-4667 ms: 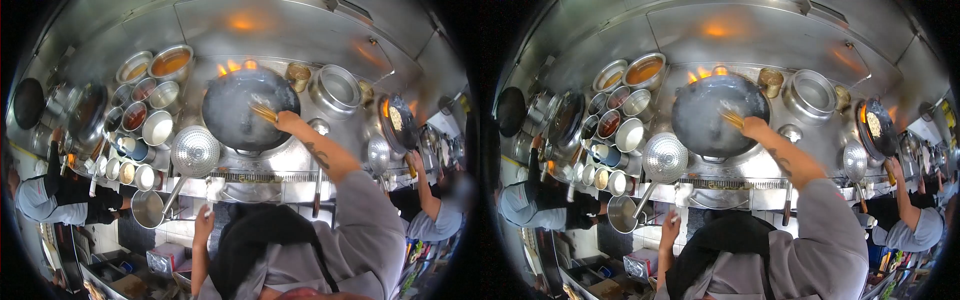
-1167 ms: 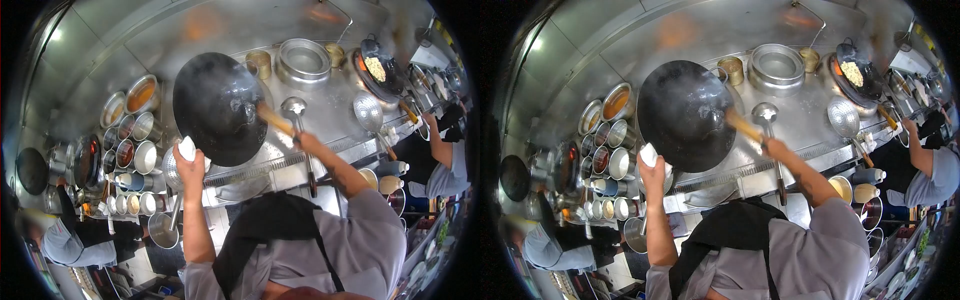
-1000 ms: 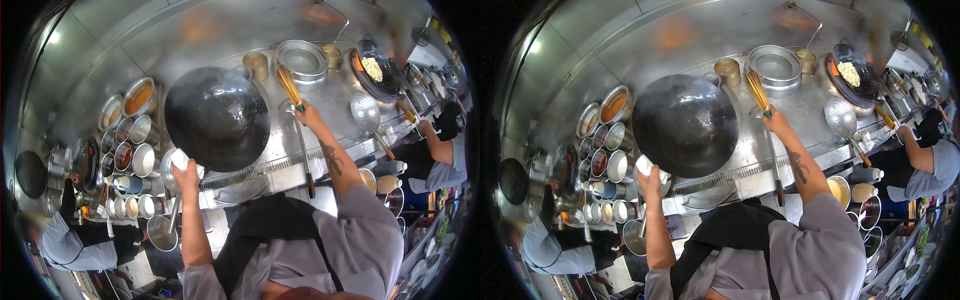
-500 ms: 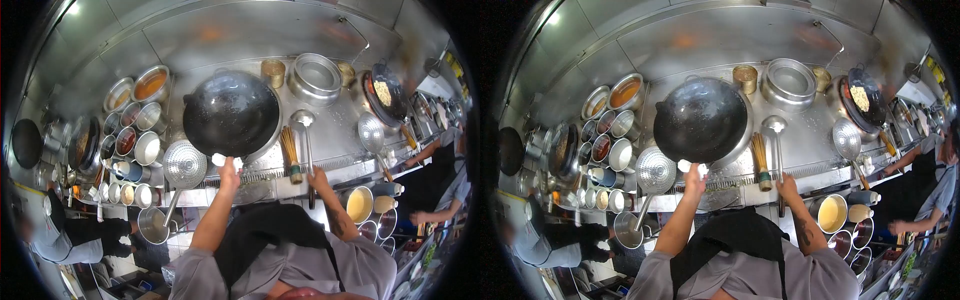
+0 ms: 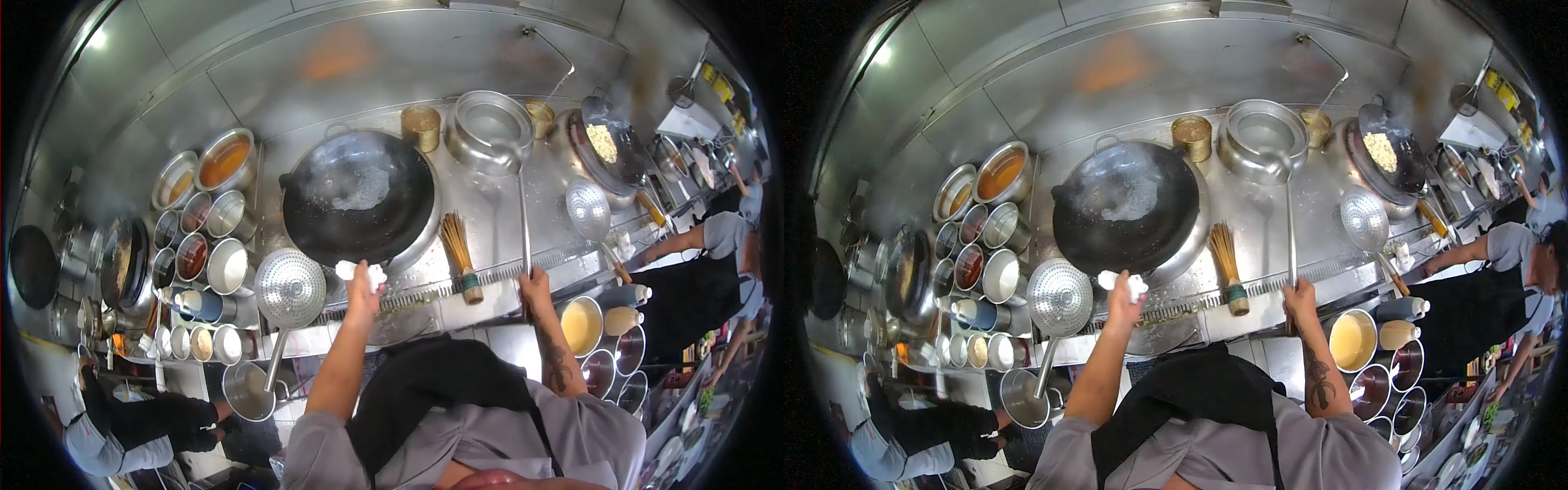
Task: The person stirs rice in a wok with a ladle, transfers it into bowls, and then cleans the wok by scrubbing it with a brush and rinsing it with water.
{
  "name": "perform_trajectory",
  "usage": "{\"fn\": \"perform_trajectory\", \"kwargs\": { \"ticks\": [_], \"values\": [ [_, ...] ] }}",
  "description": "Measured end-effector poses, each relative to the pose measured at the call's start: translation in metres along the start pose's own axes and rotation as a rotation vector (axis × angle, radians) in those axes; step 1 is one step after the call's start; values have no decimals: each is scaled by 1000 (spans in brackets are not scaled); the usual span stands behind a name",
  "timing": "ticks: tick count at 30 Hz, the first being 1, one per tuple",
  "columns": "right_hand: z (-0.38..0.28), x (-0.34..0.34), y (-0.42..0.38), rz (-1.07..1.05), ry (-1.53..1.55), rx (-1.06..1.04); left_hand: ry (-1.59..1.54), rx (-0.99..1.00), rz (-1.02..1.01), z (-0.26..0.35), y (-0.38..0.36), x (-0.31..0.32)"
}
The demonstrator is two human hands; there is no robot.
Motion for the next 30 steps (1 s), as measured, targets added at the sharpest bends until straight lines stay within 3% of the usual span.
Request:
{"fn": "perform_trajectory", "kwargs": {
  "ticks": [1, 2, 4, 5, 6, 7, 8, 10, 13, 15, 16, 18, 20, 24, 26, 28, 30],
  "values": [
    [0, -4, 11, 17, 125, -65, -2, -102, -19, 2, -3, -4],
    [2, -10, 35, 54, -4, -55, -4, -204, -38, 3, -8, -7],
    [-16, -24, 79, 124, -114, -77, 85, -193, -79, 15, -35, -12],
    [-35, -32, 98, 160, -97, -115, 123, -218, -208, 17, -41, -23],
    [-58, -40, 116, 192, -181, -140, 208, -204, -98, 24, -57, -33],
    [-77, -44, 133, 221, -265, -163, 167, -155, -152, 25, -66, -49],
    [-89, -44, 152, 216, -273, -162, 140, -107, -81, 25, -71, -70],
    [-105, -41, 186, 208, -280, -165, 308, -177, -32, 38, -110, -96],
    [-112, -25, 238, 121, -161, -56, 502, -115, 145, 25, -123, -188],
    [-117, -6, 267, -46, -200, 161, 556, -68, 213, 18, -150, -220],
    [-124, -4, 289, -60, -205, 151, 577, 10, 206, 13, -162, -235],
    [-136, 20, 325, -453, 619, 340, 602, -88, 387, -2, -191, -271],
    [-196, 16, 304, -376, 1244, 512, 568, -168, 450, -18, -212, -300],
    [-226, 20, 329, -529, 996, 353, 632, -115, 427, -38, -222, -324],
    [-221, 15, 339, -529, 665, 95, 675, -97, 403, -47, -222, -336],
    [-216, 7, 327, -430, 533, -19, 718, -80, 374, -57, -219, -348],
    [-231, -19, 292, 55, 45, -226, 764, -63, 338, -64, -212, -358]
  ]
}}
Point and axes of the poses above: each hand's wrist, its own y-axis towards the middle knuckle, its own x-axis out of the palm, z = x × y, the point moved 5 cm from there along y, towards the middle knuckle, and after that the axes turned 12 degrees about -y, right-handed, at the moved point
